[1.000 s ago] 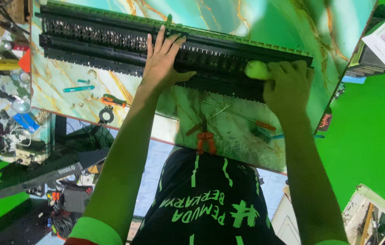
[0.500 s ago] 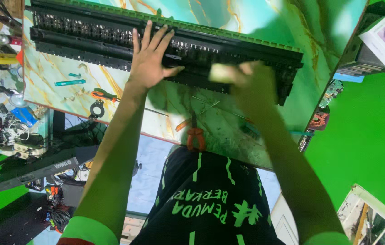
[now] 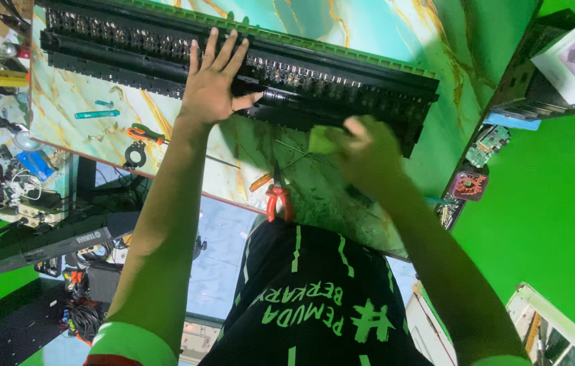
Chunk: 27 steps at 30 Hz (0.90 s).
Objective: The person wipes the internal frame and individual keys of a disassembled electronic keyboard using a yellow sponge, handling the sponge and keyboard parts by hand.
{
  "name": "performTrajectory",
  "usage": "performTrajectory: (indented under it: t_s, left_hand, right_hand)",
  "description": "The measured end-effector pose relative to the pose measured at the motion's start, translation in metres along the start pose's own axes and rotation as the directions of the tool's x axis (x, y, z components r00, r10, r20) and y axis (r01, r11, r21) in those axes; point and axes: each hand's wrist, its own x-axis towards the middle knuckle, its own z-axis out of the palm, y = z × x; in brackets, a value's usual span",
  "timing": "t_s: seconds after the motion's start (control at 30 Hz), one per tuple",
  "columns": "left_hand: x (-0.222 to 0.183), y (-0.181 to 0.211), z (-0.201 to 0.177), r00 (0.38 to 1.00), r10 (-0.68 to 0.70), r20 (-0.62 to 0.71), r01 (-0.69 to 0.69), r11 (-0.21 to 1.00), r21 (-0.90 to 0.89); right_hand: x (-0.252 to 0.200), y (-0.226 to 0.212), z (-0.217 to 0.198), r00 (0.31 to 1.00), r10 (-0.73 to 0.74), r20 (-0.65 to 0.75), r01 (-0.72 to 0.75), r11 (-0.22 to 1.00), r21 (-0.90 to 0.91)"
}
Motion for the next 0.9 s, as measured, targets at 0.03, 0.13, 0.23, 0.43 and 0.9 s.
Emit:
performTrajectory:
  t_s: [0.03,0.13,0.23,0.43,0.9]
  left_hand:
    - [-0.001,0.0,0.0,1.0,-0.002,0.003,0.002,1.0,0.023]
    - [-0.002,-0.001,0.001,1.0,-0.009,0.022,0.009,1.0,0.018]
    - [-0.008,0.003,0.001,0.999,-0.028,0.029,0.027,0.999,0.02]
    - [0.007,0.04,-0.004,0.992,-0.075,0.102,0.065,0.992,0.105]
    - [0.058,0.144,0.069,1.0,0.022,-0.017,-0.023,0.999,-0.035]
  right_hand:
    - [-0.002,-0.006,0.003,0.999,-0.038,0.012,0.038,0.999,-0.014]
    - [-0.016,-0.009,0.002,0.981,0.131,0.145,-0.111,0.984,-0.141]
    - [-0.04,-0.001,-0.013,0.916,0.262,0.305,-0.204,0.956,-0.21]
    - [-0.031,-0.011,-0.011,0.942,0.137,0.306,-0.13,0.991,-0.041]
    - [-0.056,0.052,-0.053,0.953,0.279,0.115,-0.28,0.96,-0.008]
